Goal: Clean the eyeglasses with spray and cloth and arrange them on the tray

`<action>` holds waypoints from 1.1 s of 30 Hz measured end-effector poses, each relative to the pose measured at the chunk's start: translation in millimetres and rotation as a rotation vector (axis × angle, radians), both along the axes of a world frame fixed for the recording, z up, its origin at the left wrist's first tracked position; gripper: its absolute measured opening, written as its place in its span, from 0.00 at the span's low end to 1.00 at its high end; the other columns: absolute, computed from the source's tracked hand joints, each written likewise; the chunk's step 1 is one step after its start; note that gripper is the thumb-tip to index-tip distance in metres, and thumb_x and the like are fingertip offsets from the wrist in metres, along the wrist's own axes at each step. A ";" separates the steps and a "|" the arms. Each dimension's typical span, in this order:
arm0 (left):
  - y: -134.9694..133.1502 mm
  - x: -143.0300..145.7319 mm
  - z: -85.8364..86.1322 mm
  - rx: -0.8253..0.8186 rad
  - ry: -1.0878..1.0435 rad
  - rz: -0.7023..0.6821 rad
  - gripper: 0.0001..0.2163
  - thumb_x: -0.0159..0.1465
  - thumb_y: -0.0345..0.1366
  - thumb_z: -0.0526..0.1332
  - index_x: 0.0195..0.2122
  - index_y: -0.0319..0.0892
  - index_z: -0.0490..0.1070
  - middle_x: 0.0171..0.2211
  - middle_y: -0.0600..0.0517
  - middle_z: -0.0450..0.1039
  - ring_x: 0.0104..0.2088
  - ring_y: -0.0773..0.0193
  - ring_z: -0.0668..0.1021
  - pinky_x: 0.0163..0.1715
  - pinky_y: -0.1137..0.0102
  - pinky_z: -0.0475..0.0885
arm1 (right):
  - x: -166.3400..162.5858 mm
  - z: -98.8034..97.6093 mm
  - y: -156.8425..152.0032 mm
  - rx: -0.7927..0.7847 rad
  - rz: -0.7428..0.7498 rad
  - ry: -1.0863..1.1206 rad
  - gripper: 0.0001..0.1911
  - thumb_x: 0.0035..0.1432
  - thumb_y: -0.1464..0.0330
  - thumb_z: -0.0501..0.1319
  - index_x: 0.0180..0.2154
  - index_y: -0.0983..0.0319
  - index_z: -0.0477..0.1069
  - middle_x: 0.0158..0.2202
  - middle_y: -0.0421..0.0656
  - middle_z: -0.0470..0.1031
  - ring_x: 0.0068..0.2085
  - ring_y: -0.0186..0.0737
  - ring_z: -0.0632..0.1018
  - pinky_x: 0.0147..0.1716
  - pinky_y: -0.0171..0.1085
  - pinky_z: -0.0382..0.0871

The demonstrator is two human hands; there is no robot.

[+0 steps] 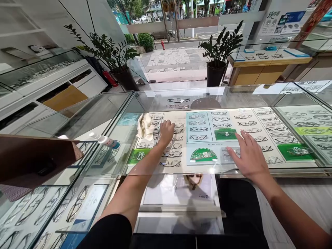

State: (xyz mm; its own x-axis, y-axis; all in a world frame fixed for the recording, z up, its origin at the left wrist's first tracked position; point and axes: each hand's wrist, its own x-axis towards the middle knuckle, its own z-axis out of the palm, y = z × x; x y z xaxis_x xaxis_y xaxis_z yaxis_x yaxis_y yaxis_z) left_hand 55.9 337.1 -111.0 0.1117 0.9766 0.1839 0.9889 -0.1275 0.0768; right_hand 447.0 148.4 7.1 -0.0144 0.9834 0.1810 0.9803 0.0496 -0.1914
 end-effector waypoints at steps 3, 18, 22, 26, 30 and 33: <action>20.6 -5.3 -5.8 -0.004 0.010 0.005 0.17 0.73 0.31 0.51 0.45 0.46 0.82 0.48 0.36 0.74 0.53 0.42 0.71 0.54 0.51 0.60 | -1.9 1.7 -1.5 0.000 -0.011 0.001 0.38 0.75 0.48 0.49 0.73 0.66 0.61 0.77 0.58 0.60 0.77 0.63 0.60 0.74 0.62 0.59; 52.7 -7.7 -31.7 -0.039 0.071 -0.046 0.16 0.68 0.24 0.52 0.42 0.40 0.81 0.45 0.36 0.77 0.51 0.42 0.74 0.52 0.51 0.63 | -3.6 8.7 -4.9 -0.066 -0.013 -0.007 0.39 0.77 0.47 0.46 0.75 0.64 0.58 0.80 0.54 0.56 0.80 0.60 0.56 0.76 0.62 0.57; 42.2 1.0 -19.2 -0.044 0.039 -0.033 0.14 0.68 0.25 0.54 0.45 0.41 0.79 0.44 0.36 0.78 0.51 0.42 0.75 0.51 0.51 0.64 | -4.9 9.1 -5.4 -0.071 -0.020 -0.006 0.38 0.77 0.47 0.46 0.76 0.64 0.57 0.80 0.52 0.55 0.80 0.59 0.56 0.76 0.63 0.56; 4.0 25.3 2.3 -0.050 -0.033 -0.070 0.14 0.72 0.30 0.52 0.51 0.40 0.76 0.47 0.36 0.77 0.49 0.45 0.76 0.51 0.53 0.65 | -5.7 8.8 -4.9 -0.059 -0.031 0.004 0.38 0.77 0.47 0.48 0.75 0.63 0.59 0.79 0.53 0.56 0.79 0.59 0.57 0.76 0.62 0.57; -73.2 56.7 24.2 -0.129 -0.092 -0.213 0.13 0.75 0.36 0.51 0.49 0.42 0.75 0.47 0.39 0.78 0.50 0.48 0.76 0.54 0.53 0.66 | -4.5 6.6 -2.0 -0.039 -0.023 -0.013 0.39 0.76 0.47 0.47 0.74 0.67 0.61 0.78 0.57 0.59 0.78 0.61 0.59 0.75 0.62 0.59; -150.7 74.4 44.9 -0.260 -0.108 -0.358 0.07 0.71 0.35 0.58 0.44 0.44 0.76 0.40 0.45 0.79 0.44 0.53 0.78 0.49 0.59 0.69 | -2.8 4.8 -0.3 -0.032 -0.015 -0.021 0.39 0.76 0.48 0.47 0.74 0.68 0.61 0.78 0.58 0.60 0.78 0.62 0.59 0.74 0.62 0.59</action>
